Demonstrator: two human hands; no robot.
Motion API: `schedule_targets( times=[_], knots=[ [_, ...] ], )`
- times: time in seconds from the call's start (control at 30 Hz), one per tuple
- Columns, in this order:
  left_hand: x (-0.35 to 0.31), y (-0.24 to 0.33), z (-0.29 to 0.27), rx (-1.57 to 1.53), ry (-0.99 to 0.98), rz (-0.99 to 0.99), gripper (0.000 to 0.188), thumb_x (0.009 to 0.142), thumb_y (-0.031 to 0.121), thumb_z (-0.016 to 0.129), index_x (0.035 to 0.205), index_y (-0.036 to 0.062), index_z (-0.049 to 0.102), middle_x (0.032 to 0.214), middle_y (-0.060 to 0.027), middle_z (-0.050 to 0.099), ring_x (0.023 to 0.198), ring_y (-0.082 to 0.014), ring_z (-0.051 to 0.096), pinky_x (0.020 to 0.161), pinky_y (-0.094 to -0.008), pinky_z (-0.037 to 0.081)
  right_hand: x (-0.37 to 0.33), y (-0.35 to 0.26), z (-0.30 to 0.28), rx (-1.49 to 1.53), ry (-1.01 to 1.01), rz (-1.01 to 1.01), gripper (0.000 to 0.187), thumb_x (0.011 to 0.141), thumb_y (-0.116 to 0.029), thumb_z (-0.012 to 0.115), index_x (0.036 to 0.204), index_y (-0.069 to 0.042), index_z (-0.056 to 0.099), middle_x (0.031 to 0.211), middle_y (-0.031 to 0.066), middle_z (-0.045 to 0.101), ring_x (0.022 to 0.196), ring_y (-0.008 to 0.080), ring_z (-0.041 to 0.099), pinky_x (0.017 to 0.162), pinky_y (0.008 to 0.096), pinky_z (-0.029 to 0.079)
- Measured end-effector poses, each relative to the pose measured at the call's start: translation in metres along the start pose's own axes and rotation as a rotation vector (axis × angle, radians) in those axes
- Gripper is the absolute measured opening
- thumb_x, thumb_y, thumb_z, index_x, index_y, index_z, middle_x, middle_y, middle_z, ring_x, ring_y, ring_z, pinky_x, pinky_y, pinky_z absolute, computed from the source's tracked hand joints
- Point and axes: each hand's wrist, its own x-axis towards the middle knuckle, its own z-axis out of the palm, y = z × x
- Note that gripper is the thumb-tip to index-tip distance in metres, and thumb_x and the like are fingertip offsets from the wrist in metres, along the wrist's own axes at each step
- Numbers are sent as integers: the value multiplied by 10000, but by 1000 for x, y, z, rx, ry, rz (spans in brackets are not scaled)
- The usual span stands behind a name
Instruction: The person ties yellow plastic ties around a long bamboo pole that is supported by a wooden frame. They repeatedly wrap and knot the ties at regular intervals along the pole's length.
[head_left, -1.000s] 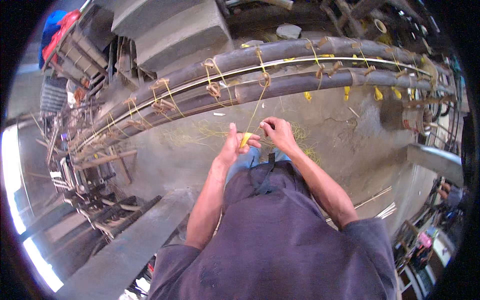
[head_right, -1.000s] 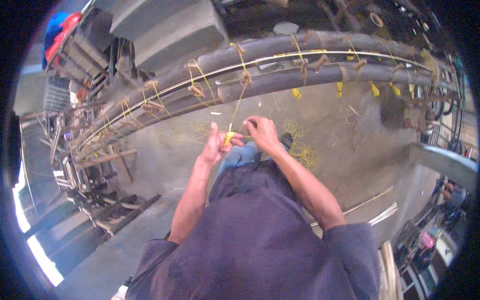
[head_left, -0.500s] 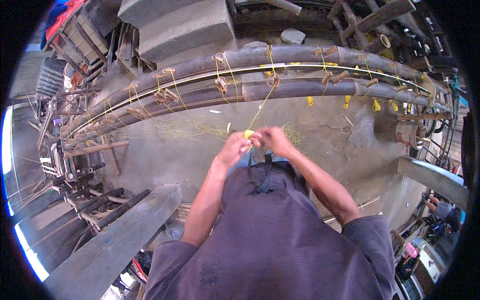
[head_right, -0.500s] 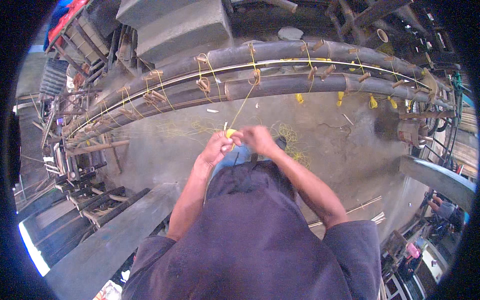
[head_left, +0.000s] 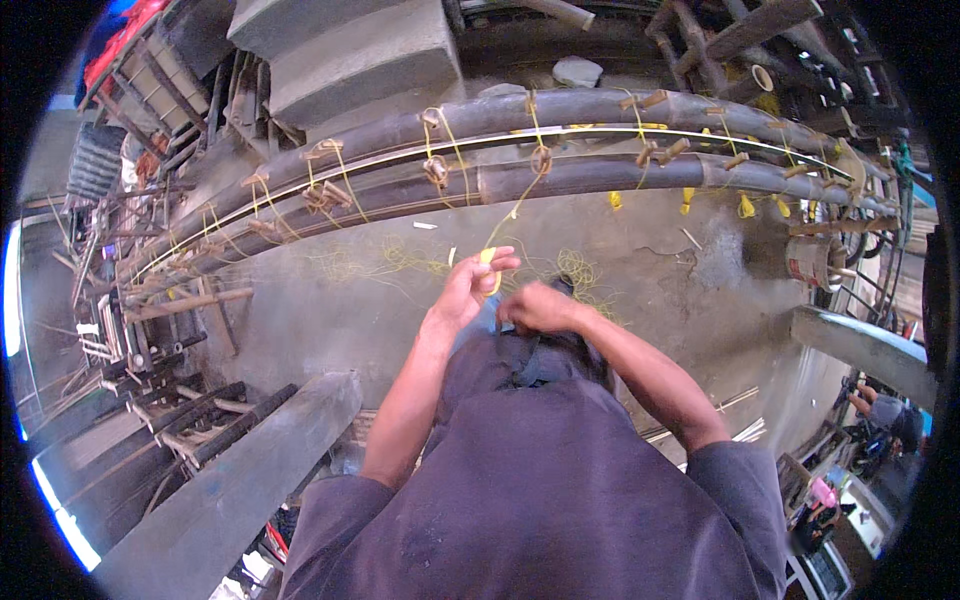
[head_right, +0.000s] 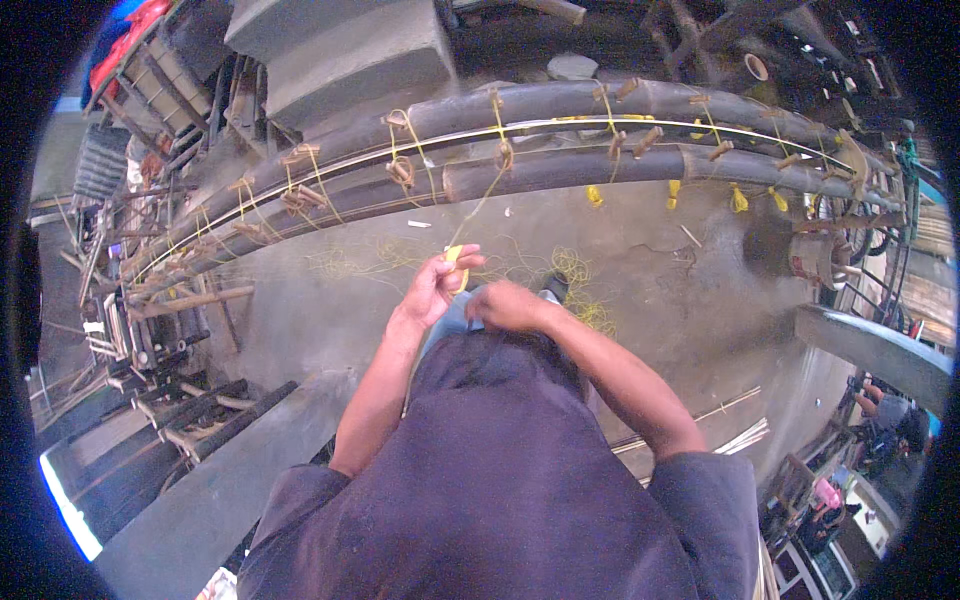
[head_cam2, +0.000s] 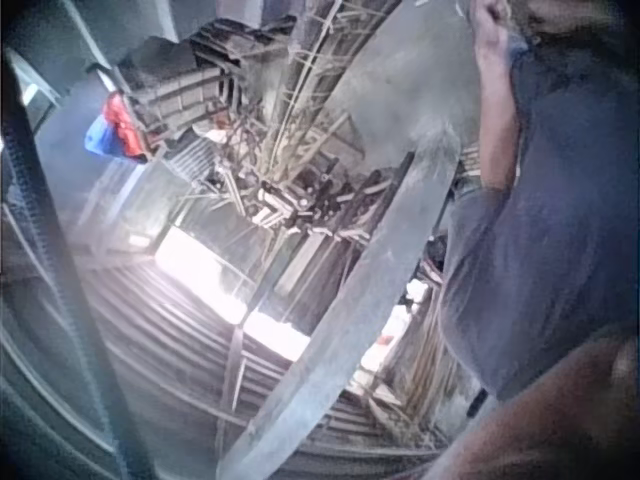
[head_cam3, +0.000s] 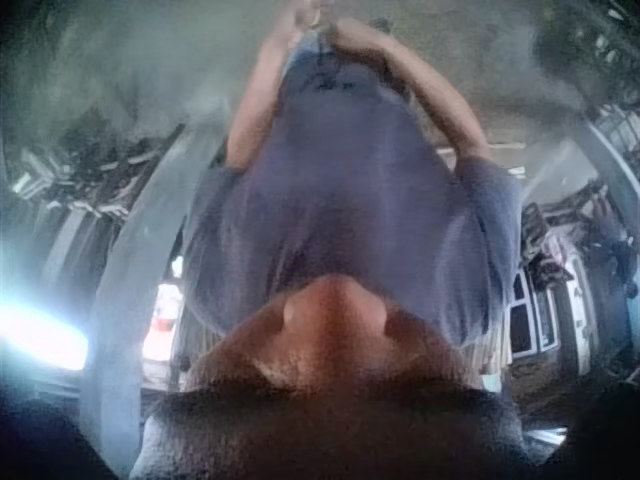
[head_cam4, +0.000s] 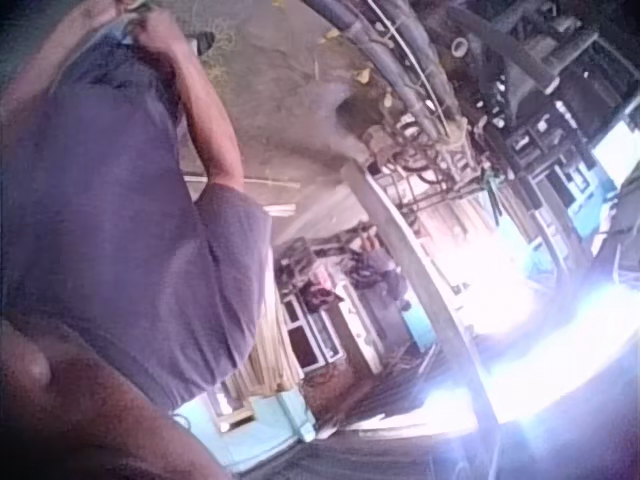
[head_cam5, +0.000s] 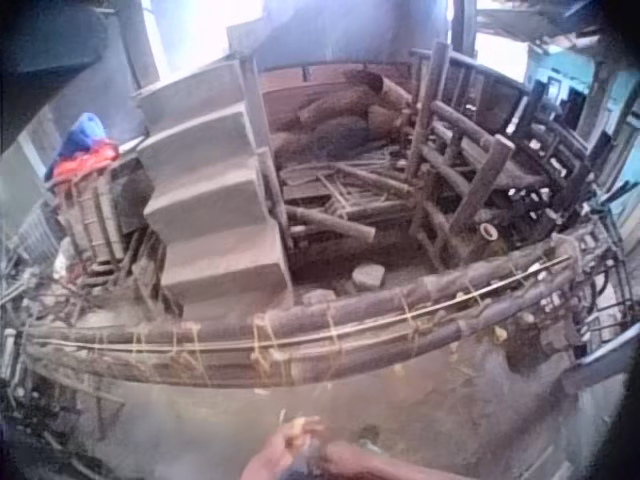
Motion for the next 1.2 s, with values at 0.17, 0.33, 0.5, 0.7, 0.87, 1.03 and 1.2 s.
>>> schedule_targets(
  times=[0.17, 0.33, 0.5, 0.7, 0.87, 1.03, 1.2],
  knots=[
    [-6, 11, 15, 935, 101, -68, 360, 817, 58, 441, 1138, -78, 525, 919, -75, 630, 555, -29, 444, 524, -173, 397, 2, -21, -15, 158, 213, 161, 228, 844, -241, 516, 866, -67, 660, 666, 140, 625, 666, 295, 629, 659, 415, 473],
    [1, -1, -7, -84, -82, -57, 328, 837, 59, 423, 1128, -39, 541, 989, -81, 639, 633, -84, 538, 596, -236, 441, 7, 7, -25, 208, 135, 182, 234, 855, -246, 517, 846, -64, 664, 616, 122, 608, 592, 261, 614, 573, 375, 472],
    [0, 16, 22, 574, 177, -82, 309, 872, 109, 491, 1137, -42, 536, 1020, -108, 628, 664, -72, 532, 603, -230, 453, 6, -33, -24, -154, 452, 102, 219, 840, -292, 544, 843, -112, 669, 692, 161, 621, 639, 328, 626, 567, 437, 486],
    [11, 11, -4, -104, 160, 113, 264, 909, 127, 483, 1122, -7, 562, 1080, -104, 611, 882, -120, 583, 734, -246, 480, 6, -10, -16, 31, 126, 93, 227, 822, -273, 569, 874, -72, 659, 739, 176, 635, 753, 344, 619, 701, 446, 478],
    [14, 0, 6, 0, 311, 147, 248, 932, 150, 478, 1109, -2, 563, 1079, -92, 610, 954, -147, 593, 844, -259, 473, 5, -38, -22, -196, 510, 150, 296, 813, -242, 590, 1049, -64, 610, 834, 150, 570, 841, 367, 574, 741, 440, 469],
    [23, -8, 29, -112, 476, 308, 215, 934, 144, 470, 1058, 2, 575, 1091, -106, 608, 905, -119, 586, 777, -235, 477, 27, -44, 15, 100, 728, 193, 434, 802, -221, 600, 1163, -1, 502, 880, 187, 609, 855, 365, 589, 767, 454, 456],
    [13, 11, 6, -266, 212, 216, 206, 930, 134, 467, 1065, 11, 564, 1083, -124, 608, 700, -28, 521, 631, -156, 451, -8, -24, -7, 382, 68, 155, 232, 826, -163, 585, 986, 6, 587, 784, 150, 622, 739, 287, 602, 700, 392, 467]
  ],
)
